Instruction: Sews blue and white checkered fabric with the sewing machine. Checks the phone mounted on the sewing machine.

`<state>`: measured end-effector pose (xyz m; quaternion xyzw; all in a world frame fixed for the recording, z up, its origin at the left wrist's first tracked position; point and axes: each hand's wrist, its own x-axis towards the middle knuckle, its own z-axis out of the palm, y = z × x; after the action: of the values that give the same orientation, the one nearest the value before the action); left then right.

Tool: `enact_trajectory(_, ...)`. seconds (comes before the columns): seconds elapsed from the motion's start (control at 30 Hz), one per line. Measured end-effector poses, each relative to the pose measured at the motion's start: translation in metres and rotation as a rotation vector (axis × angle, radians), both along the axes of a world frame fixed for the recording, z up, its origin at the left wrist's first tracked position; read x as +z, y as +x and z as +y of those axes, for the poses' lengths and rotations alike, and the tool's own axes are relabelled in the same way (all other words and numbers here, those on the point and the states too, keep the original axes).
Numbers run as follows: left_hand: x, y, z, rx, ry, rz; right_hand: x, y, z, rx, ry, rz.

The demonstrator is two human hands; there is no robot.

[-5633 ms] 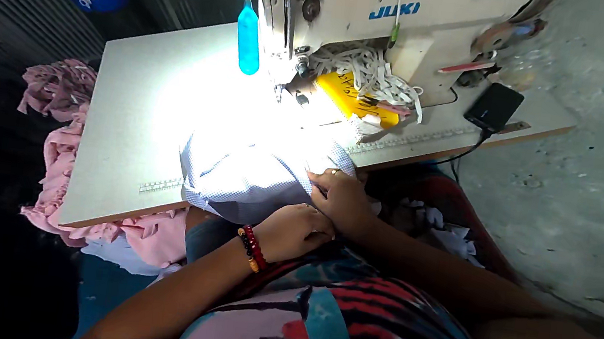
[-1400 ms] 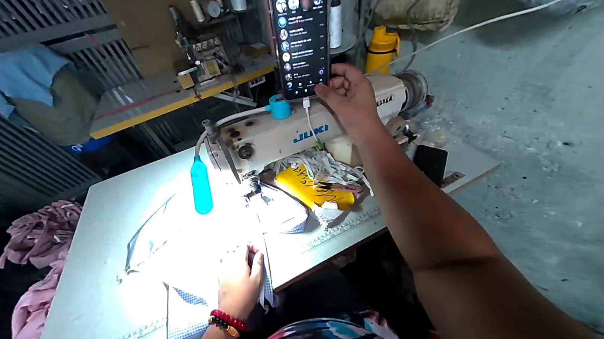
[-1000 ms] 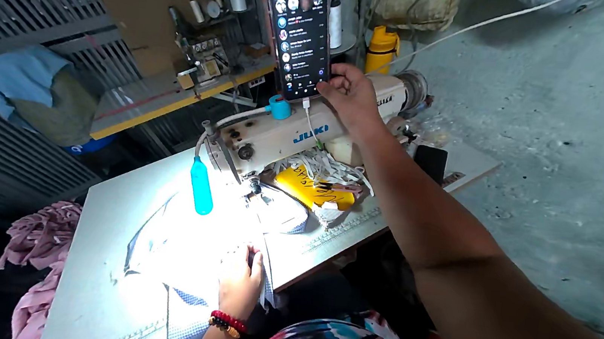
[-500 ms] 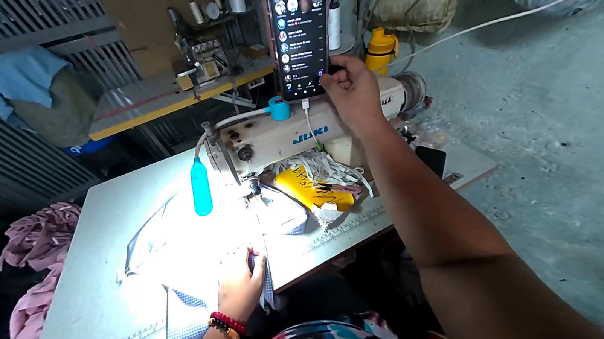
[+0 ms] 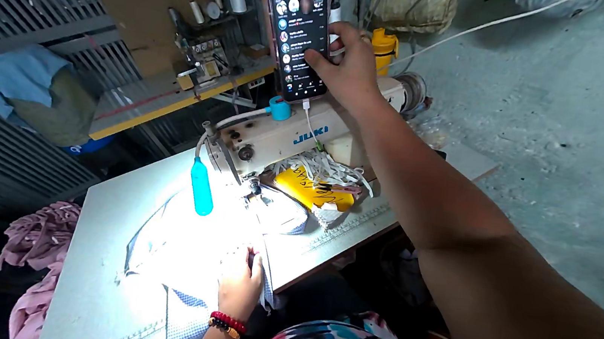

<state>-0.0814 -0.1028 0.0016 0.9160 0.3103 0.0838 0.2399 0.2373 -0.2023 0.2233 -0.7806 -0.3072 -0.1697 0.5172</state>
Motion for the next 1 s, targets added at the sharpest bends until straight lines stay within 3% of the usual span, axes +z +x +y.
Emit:
enact_trajectory(0.7, 0.000, 0.001, -0.001, 0.006, 0.032, 0.048, 0.017, 0.004, -0.009, -0.015, 0.013, -0.006)
enact_trajectory(1.0, -0.001, 0.000, 0.001, -0.016, 0.056, -0.002, 0.030, -0.001, -0.008, -0.168, -0.198, -0.386)
